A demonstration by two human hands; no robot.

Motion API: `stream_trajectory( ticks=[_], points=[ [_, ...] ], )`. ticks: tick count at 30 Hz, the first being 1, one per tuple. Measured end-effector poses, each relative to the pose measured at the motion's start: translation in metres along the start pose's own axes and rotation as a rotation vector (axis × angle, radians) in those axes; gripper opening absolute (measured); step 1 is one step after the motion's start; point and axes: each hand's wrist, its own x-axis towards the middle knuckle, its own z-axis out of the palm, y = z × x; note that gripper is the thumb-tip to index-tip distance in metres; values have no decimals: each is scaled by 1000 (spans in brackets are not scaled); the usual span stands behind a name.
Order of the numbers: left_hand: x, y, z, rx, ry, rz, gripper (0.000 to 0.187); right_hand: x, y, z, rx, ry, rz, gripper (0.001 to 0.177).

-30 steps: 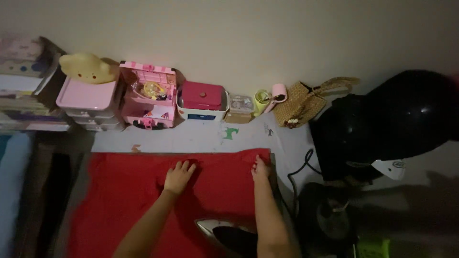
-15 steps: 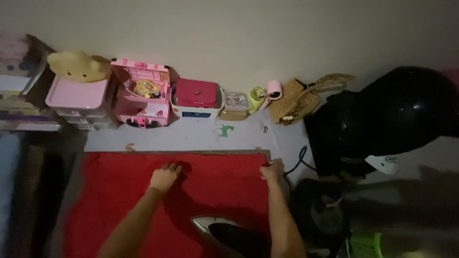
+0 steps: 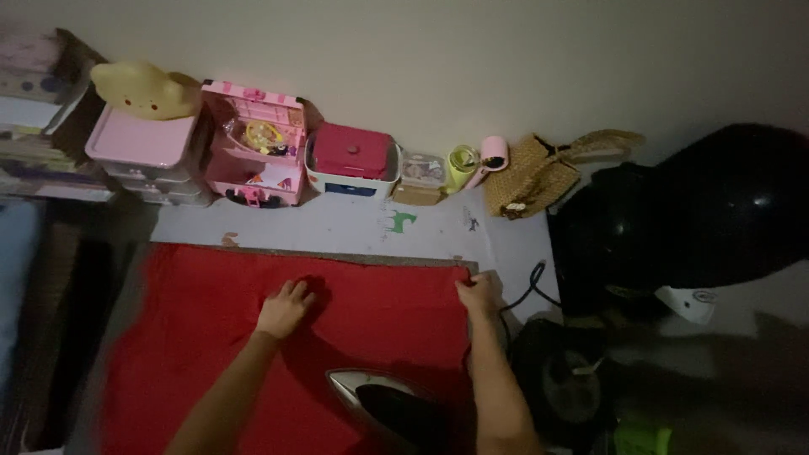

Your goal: Ironing a red cloth and then folding it neatly on a table.

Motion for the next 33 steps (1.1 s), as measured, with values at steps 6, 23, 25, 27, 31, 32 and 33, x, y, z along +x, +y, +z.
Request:
stream_trajectory(
  ticks=[6, 23, 25, 27, 31, 32, 33],
  points=[
    [-10, 18, -27, -188, 68, -133, 36, 40, 35, 44, -38, -72, 78, 49],
    [-73, -156, -15, -194, 442, -1119, 52, -204, -202, 159, 55, -440, -612, 29],
    [-65, -181, -26, -308, 388, -1132, 57, -223, -206, 188, -23, -510, -463, 34],
    [-57, -197, -47, -338, 78, -1160, 57, -233, -195, 226, 116, -340, -419, 48],
    [-44, -219, -64, -499, 234, -1243, 66, -300, -253, 174, 138, -470, -234, 59],
    [-40, -224, -62, -529, 205, -1263, 59, -308, -256, 178, 226, -445, -285, 52],
    [-36, -226, -59, -559, 173, -1282, 52, -315, -257, 181, 312, -419, -334, 45]
  ],
)
